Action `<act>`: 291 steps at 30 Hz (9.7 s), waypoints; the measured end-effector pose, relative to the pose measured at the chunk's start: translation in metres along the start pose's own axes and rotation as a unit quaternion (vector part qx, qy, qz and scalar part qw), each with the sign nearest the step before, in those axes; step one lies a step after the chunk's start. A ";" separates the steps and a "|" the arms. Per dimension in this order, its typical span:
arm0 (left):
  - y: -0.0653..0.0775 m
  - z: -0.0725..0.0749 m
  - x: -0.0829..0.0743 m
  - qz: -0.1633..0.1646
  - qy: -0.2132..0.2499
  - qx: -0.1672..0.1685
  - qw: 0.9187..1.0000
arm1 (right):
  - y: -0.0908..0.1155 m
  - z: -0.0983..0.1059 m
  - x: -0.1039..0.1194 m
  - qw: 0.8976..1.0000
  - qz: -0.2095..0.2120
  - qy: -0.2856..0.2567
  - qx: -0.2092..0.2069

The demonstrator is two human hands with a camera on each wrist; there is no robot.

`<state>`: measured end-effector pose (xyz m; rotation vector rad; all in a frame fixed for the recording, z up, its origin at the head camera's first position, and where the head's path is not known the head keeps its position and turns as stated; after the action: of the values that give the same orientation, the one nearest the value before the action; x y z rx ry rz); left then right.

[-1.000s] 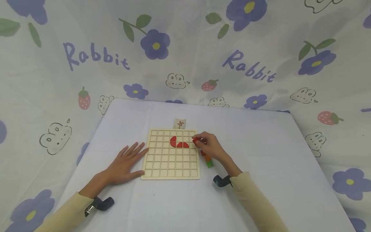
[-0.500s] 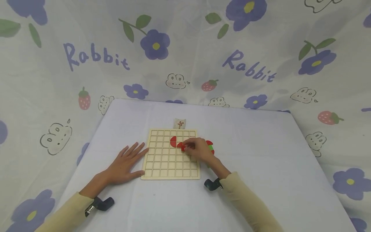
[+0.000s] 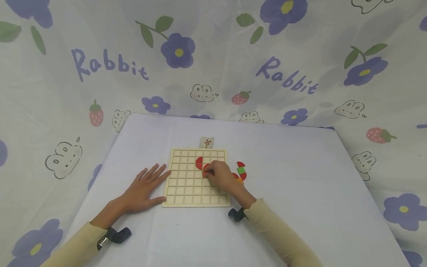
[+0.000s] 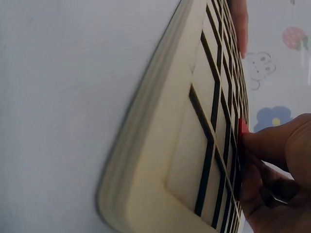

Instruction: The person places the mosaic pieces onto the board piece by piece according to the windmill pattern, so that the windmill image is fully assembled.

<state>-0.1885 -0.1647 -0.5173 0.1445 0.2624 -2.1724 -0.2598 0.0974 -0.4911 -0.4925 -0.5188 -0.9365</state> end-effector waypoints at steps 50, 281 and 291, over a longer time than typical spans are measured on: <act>0.001 -0.005 0.001 0.004 0.020 0.007 1.000 | 0.042 0.075 -0.086 0.959 -0.239 0.143 -0.059; 0.002 -0.007 0.004 0.006 0.001 0.002 1.000 | 0.028 0.027 -0.009 0.991 -0.083 0.088 -0.060; 0.002 -0.005 0.002 0.006 0.016 -0.002 1.000 | 0.053 0.054 -0.036 0.979 -0.156 0.100 -0.084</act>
<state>-0.1878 -0.1661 -0.5231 0.1789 0.2833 -2.1591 -0.2433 0.1790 -0.4811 -0.4697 -0.3410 -1.3241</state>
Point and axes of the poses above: each hand's wrist, its own y-axis away from the middle knuckle, its own z-axis out of the back of the hand, x = y × z, the point moved 6 cm from there along -y, towards the middle knuckle, and after that the axes turned 1 degree about -z, right-handed, at the moved point
